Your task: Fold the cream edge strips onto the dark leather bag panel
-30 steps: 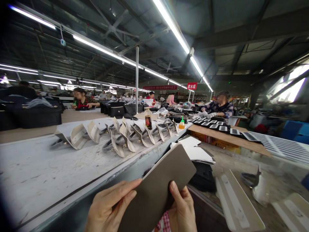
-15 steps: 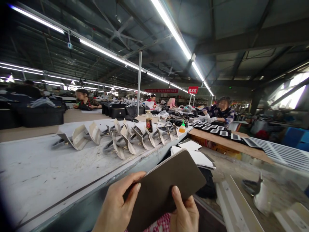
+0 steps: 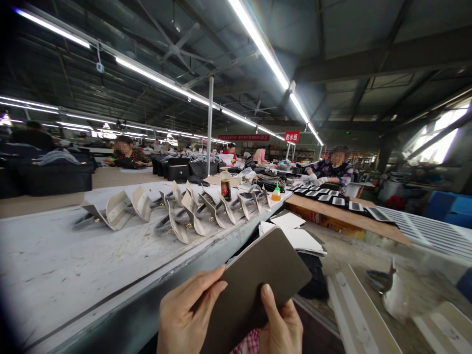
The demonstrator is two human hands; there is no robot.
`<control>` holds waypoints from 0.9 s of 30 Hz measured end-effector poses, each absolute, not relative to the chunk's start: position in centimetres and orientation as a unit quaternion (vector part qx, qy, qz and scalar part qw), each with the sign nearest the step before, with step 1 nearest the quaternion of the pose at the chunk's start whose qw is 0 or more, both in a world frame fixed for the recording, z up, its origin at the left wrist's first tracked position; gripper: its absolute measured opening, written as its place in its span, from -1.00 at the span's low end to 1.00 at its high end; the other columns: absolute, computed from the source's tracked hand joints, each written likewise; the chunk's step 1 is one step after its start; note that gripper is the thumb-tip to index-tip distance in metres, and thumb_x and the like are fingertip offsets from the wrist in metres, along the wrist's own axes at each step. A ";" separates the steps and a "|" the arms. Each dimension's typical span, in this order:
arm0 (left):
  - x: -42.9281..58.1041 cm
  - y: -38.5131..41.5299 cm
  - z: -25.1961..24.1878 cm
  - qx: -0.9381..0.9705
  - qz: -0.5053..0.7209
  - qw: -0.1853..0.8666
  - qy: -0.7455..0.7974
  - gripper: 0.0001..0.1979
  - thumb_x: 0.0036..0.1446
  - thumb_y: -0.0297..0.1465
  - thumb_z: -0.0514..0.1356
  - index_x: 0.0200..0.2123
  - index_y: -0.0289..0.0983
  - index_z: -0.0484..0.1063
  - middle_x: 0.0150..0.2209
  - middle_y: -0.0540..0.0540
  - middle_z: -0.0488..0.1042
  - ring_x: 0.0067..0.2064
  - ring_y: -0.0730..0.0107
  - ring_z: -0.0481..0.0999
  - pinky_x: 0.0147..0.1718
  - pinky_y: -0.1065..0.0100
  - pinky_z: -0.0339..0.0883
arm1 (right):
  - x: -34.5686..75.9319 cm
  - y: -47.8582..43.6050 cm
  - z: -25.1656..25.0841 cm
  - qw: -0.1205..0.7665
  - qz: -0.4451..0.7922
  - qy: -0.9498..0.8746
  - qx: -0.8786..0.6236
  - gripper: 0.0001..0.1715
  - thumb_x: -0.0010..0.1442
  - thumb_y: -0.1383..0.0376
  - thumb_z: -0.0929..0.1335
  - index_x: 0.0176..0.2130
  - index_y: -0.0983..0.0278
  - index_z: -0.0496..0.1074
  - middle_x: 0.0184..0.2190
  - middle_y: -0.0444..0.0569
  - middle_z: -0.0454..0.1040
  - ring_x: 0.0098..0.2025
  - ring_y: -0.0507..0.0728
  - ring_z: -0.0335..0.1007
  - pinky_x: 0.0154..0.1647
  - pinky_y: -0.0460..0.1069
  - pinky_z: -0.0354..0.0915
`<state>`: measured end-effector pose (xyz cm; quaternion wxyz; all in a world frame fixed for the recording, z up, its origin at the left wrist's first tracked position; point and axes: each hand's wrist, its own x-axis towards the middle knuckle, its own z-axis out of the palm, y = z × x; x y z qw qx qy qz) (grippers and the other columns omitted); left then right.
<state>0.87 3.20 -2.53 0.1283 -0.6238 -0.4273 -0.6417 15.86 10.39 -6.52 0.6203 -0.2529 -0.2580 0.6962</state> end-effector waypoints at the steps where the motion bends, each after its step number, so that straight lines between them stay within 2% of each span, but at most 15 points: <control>1: 1.0 3.3 -2.5 -0.616 -0.643 0.138 -0.434 -0.72 0.22 -0.67 0.26 -0.04 -0.33 0.57 -0.27 -0.12 0.69 -0.29 0.40 0.70 -0.22 0.55 0.55 | 15.9 10.3 -6.5 0.621 0.699 -0.253 -0.249 -0.60 -0.13 0.23 0.68 -0.22 0.13 0.69 -0.26 -0.11 0.72 -0.20 0.20 0.65 -0.02 0.05 0.51; 8: 1.2 3.7 -2.7 -0.595 -0.641 0.188 -0.446 -0.79 0.24 -0.67 0.22 -0.14 -0.32 0.55 -0.33 -0.12 0.68 -0.34 0.36 0.70 -0.27 0.49 0.56 | 15.6 10.1 -6.7 0.635 0.684 -0.248 -0.260 -0.59 -0.11 0.25 0.68 -0.20 0.11 0.68 -0.24 -0.13 0.72 -0.17 0.20 0.66 -0.09 0.02 0.55; 13: 1.2 4.1 -2.5 -0.588 -0.630 0.189 -0.470 -0.85 0.27 -0.50 0.30 -0.09 -0.27 0.54 -0.29 -0.11 0.71 -0.32 0.30 0.73 -0.28 0.47 0.58 | 15.5 10.0 -7.4 0.658 0.645 -0.276 -0.272 -0.54 -0.15 0.26 0.68 -0.19 0.15 0.67 -0.21 -0.09 0.72 -0.15 0.26 0.66 -0.07 0.05 0.55; 17: 1.2 4.0 -1.9 -0.597 -0.637 0.185 -0.451 -0.92 0.32 -0.51 0.24 -0.16 -0.29 0.54 -0.40 -0.07 0.68 -0.43 0.38 0.69 -0.36 0.51 0.55 | 15.3 10.1 -7.6 0.648 0.658 -0.269 -0.274 -0.54 -0.15 0.26 0.68 -0.18 0.15 0.67 -0.21 -0.10 0.72 -0.15 0.21 0.65 -0.09 -0.02 0.54; 22: 0.8 2.9 -1.0 -0.615 -0.646 0.161 -0.422 -0.92 0.34 -0.47 0.23 -0.22 -0.29 0.54 -0.48 -0.02 0.61 -0.51 0.45 0.63 -0.45 0.55 0.49 | 14.8 9.4 -6.4 0.626 0.679 -0.275 -0.269 -0.58 -0.15 0.15 0.68 -0.26 0.20 0.67 -0.30 -0.04 0.72 -0.25 0.23 0.66 -0.13 0.06 0.55; 27: 0.7 2.5 -0.7 -0.615 -0.643 0.169 -0.424 -0.89 0.36 -0.47 0.21 -0.26 -0.30 0.53 -0.48 -0.05 0.62 -0.50 0.43 0.64 -0.44 0.55 0.48 | 14.1 8.2 -5.2 0.622 0.689 -0.262 -0.265 -0.55 -0.15 0.13 0.68 -0.24 0.17 0.66 -0.33 -0.08 0.71 -0.25 0.24 0.65 -0.10 0.10 0.52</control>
